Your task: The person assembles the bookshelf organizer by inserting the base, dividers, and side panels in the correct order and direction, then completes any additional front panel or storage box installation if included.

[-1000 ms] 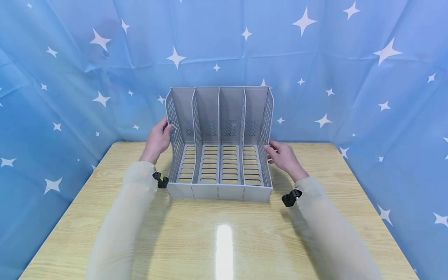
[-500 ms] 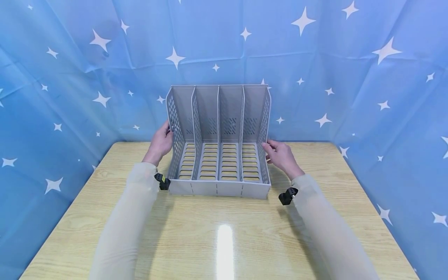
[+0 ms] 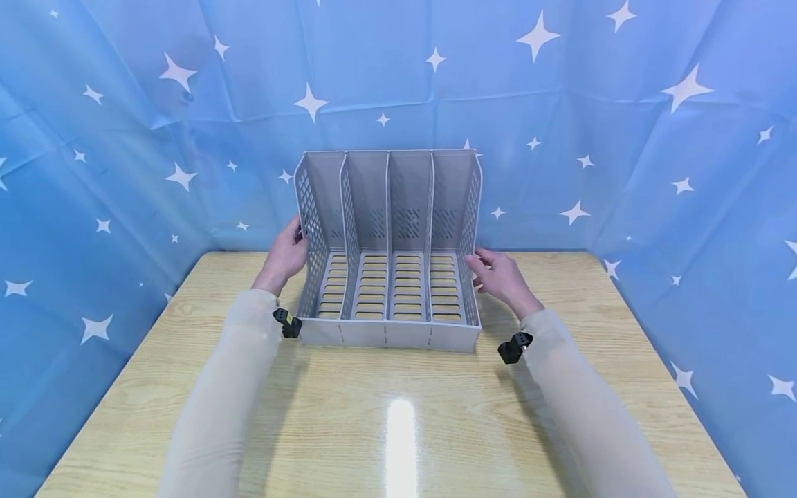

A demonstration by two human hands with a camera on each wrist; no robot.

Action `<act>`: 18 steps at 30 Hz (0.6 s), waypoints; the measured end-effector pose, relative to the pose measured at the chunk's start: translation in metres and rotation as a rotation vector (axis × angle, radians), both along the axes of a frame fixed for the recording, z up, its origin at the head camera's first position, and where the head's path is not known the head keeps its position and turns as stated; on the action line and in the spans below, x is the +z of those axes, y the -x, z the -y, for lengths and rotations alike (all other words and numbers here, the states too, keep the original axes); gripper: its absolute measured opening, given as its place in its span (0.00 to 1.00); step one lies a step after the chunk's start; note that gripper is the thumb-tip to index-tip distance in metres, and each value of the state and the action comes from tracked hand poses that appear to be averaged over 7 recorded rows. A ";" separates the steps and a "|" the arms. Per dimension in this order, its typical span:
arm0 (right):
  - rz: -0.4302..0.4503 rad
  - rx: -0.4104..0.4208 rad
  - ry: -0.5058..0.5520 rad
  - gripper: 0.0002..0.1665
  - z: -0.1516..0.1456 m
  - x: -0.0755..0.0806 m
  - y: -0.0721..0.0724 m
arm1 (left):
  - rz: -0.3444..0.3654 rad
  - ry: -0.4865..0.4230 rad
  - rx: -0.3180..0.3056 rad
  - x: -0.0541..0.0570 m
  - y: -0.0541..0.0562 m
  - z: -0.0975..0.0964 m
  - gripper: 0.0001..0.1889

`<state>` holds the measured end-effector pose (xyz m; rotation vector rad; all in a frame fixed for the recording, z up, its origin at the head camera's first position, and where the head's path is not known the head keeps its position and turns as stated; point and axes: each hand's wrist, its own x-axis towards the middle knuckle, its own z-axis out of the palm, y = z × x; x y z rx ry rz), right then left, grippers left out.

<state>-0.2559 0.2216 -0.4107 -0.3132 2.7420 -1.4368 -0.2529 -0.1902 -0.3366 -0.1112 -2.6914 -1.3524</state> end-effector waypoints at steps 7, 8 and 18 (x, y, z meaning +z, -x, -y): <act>0.002 0.022 0.004 0.40 -0.002 -0.001 0.000 | 0.017 -0.012 -0.010 -0.002 -0.002 0.005 0.35; 0.002 0.024 0.003 0.40 -0.002 -0.001 0.000 | 0.016 -0.013 -0.011 -0.002 -0.002 0.006 0.36; -0.010 0.043 -0.002 0.37 0.000 -0.005 0.001 | 0.012 0.012 -0.032 -0.008 -0.012 0.010 0.36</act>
